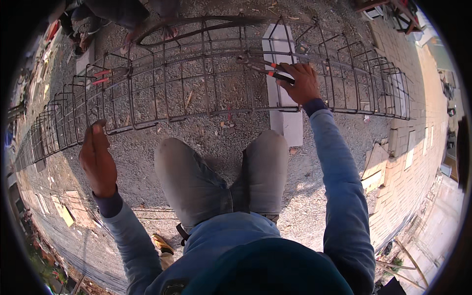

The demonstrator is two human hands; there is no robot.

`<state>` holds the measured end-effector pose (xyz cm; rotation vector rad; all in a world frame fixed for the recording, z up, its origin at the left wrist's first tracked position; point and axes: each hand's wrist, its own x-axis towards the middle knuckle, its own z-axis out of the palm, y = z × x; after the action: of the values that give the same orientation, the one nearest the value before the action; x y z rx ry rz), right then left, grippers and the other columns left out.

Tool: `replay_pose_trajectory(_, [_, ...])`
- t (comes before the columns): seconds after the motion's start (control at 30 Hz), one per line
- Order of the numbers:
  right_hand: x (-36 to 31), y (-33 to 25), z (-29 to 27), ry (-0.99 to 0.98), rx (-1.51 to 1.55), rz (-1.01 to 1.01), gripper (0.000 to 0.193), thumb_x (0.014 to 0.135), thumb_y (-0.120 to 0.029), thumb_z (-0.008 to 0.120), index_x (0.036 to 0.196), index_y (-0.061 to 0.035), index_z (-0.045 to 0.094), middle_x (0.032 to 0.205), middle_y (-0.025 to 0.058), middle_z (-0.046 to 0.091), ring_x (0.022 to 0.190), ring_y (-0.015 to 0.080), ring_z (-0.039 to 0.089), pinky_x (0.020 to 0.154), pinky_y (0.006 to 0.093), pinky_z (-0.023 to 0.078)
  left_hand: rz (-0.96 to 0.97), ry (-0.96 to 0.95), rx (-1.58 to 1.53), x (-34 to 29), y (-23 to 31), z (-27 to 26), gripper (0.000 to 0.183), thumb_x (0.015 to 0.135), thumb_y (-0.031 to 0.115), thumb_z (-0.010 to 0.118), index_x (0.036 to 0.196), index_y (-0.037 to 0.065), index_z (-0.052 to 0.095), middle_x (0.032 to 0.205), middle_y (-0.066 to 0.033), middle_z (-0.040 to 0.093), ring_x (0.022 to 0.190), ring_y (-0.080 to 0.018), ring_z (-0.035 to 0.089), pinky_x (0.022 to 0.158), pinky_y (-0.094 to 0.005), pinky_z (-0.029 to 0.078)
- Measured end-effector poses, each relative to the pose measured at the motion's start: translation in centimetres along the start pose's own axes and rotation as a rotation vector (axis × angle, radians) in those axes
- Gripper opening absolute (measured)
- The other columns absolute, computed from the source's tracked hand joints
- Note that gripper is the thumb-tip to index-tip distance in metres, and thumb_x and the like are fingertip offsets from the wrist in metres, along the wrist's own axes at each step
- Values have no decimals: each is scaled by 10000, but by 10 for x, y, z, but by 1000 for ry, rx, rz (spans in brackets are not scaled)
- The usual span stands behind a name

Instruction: The person uses pliers to twist and cut wire to secure metal rods into a rectangular rebar frame.

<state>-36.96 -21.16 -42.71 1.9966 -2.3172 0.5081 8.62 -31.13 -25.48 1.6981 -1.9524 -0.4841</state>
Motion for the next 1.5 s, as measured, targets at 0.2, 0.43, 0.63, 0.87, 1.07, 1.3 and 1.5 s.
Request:
replay_pose_trajectory(0.2, [-12, 8, 33, 140, 44, -23, 520, 737, -396, 720, 1208, -216, 592, 1029, 22, 601, 1032, 276, 504, 953, 455, 342, 47, 4, 30, -38, -7, 57, 363, 986, 302, 409, 1053, 44, 655, 632, -2, 450, 590, -103, 412, 544, -281, 339])
replay_pose_trajectory(0.43, [-14, 0, 35, 201, -10, -74, 493, 795, -419, 671, 1237, -220, 583, 1068, 41, 607, 1046, 278, 511, 942, 443, 362, 29, -87, -217, -66, 40, 27, 393, 991, 326, 394, 1074, 34, 644, 622, 6, 483, 516, -51, 357, 472, -232, 272])
replay_pose_trajectory(0.63, [-29, -16, 17, 408, 138, -37, 491, 829, -405, 629, 1223, -117, 573, 1072, 126, 596, 1042, 291, 529, 941, 447, 376, 134, -282, -459, -77, 110, -4, 476, 993, 383, 345, 1052, 8, 631, 636, -14, 546, 427, -25, 354, 401, -181, 237])
replay_pose_trajectory(0.87, [-68, -198, -82, 234, 1363, -290, 521, 957, -380, 460, 1263, 41, 485, 1094, 173, 571, 1021, 269, 554, 895, 370, 419, 184, -566, -1583, -97, 141, 38, 533, 1022, 403, 218, 1260, -7, 461, 643, -33, 460, 397, -71, 342, 358, -198, 306])
replay_pose_trajectory(1.07, [-123, -202, -79, -238, 1849, -164, 358, 964, -331, 471, 978, 4, 599, 840, 145, 624, 774, 229, 602, 716, 347, 468, 111, -371, -1717, -107, 188, 78, 487, 1017, 403, 287, 1210, 16, 510, 604, 31, 356, 429, -39, 242, 368, -188, 236])
replay_pose_trajectory(1.3, [-160, -177, -100, 137, 1390, 11, 255, 952, -244, 525, 852, -23, 604, 683, 78, 543, 610, 172, 541, 564, 327, 429, 159, -570, -1738, -101, 162, 93, 470, 1016, 405, 295, 1160, 31, 539, 533, 40, 259, 408, -38, 176, 353, -197, 180])
replay_pose_trajectory(1.5, [-180, -145, -117, 319, 860, -127, 115, 869, -175, 635, 873, -60, 632, 716, 101, 574, 651, 274, 587, 556, 365, 450, 267, -639, -1770, -96, 134, 98, 469, 1024, 383, 275, 1189, 30, 536, 505, 39, 229, 394, -45, 146, 342, -214, 172])
